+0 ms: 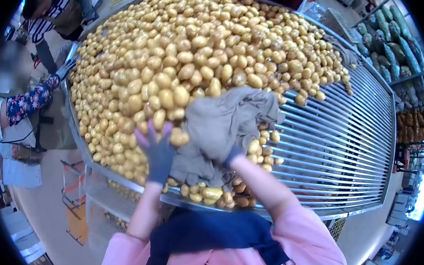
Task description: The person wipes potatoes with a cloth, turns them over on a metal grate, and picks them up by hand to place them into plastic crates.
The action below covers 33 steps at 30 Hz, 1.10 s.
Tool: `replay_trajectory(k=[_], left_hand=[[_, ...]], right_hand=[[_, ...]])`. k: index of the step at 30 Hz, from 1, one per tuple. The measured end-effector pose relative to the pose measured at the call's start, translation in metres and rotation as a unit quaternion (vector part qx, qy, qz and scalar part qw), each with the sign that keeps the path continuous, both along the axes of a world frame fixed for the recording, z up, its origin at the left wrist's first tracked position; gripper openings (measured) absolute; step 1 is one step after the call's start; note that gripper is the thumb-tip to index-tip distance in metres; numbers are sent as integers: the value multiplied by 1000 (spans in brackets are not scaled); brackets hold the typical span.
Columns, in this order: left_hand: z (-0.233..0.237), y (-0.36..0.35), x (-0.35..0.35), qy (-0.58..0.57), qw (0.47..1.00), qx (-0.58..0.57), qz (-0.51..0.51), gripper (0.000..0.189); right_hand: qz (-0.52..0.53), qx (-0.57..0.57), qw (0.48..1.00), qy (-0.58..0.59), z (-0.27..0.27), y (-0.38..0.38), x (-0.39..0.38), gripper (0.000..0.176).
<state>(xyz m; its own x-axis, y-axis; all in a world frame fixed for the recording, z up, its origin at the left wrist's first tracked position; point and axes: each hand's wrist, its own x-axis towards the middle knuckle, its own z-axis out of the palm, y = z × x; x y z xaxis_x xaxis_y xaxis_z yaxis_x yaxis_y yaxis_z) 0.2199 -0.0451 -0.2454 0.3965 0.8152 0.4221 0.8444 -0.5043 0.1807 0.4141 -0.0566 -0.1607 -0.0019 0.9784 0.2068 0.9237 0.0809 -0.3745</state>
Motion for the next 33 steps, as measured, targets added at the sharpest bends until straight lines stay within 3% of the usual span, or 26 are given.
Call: replay_trajectory(k=[1,5,6,7,8,9,10,11,12,13,14,15,17,22,23,24,25,26,27,30,32,33], left_hand=[[0,-9,-6,-53,998,-29,-21,35],[7,-2,3,19,999,-30,16,35],[14,7,10,28,999,-29,17,36],[21,13,13,62,988,-131,44,38],[41,20,17,121,975,-179,57,38],[58,24,23,178,954,-229,69,39],[48,38,5,26,948,-318,26,36],[34,51,-17,-130,907,-400,-14,33],[68,47,-17,-102,941,-316,-61,35],[76,53,-28,-128,932,-326,-94,37],[107,41,-22,-219,885,-403,-82,38],[132,34,-20,-241,856,-454,-53,42],[154,19,-8,-399,792,-414,-206,46],[239,-70,45,-415,747,-406,-325,53],[236,-91,46,-427,691,-483,-326,51],[218,-106,51,-433,610,-514,-420,44],[221,-118,54,-328,590,-600,-429,45],[199,-122,67,-272,608,-494,-559,49],[192,-131,80,-212,601,-498,-588,49],[133,-159,91,-147,599,-540,-572,49],[103,-162,78,55,629,-565,-531,51],[86,-161,65,57,632,-564,-529,51]], right_hand=[[-2,5,1000,-6,-3,5,6,13],[-42,116,985,119,-33,52,9,21],[-22,118,993,-9,-41,74,16,17],[-149,-39,986,58,22,93,26,16],[-138,-22,988,65,30,99,40,18],[2,63,997,-51,2,117,60,18],[60,-62,994,-68,20,127,69,25],[-24,-73,997,-2,44,112,78,29],[43,-94,994,18,94,82,92,29],[75,-60,994,55,101,70,113,28],[27,-50,998,32,132,32,114,28],[45,89,995,-22,142,1,133,26],[-16,63,998,1,172,-60,146,25],[-157,32,987,13,210,-185,175,25],[-179,23,983,13,215,-207,179,25],[-197,9,980,16,211,-228,180,25],[-213,-4,977,18,206,-246,180,25],[-234,-20,972,18,198,-267,180,25],[-251,-37,967,19,187,-284,178,24],[-290,-93,952,27,149,-321,170,24],[-282,-124,951,31,110,-326,161,24],[-269,-136,953,34,88,-323,151,24]])
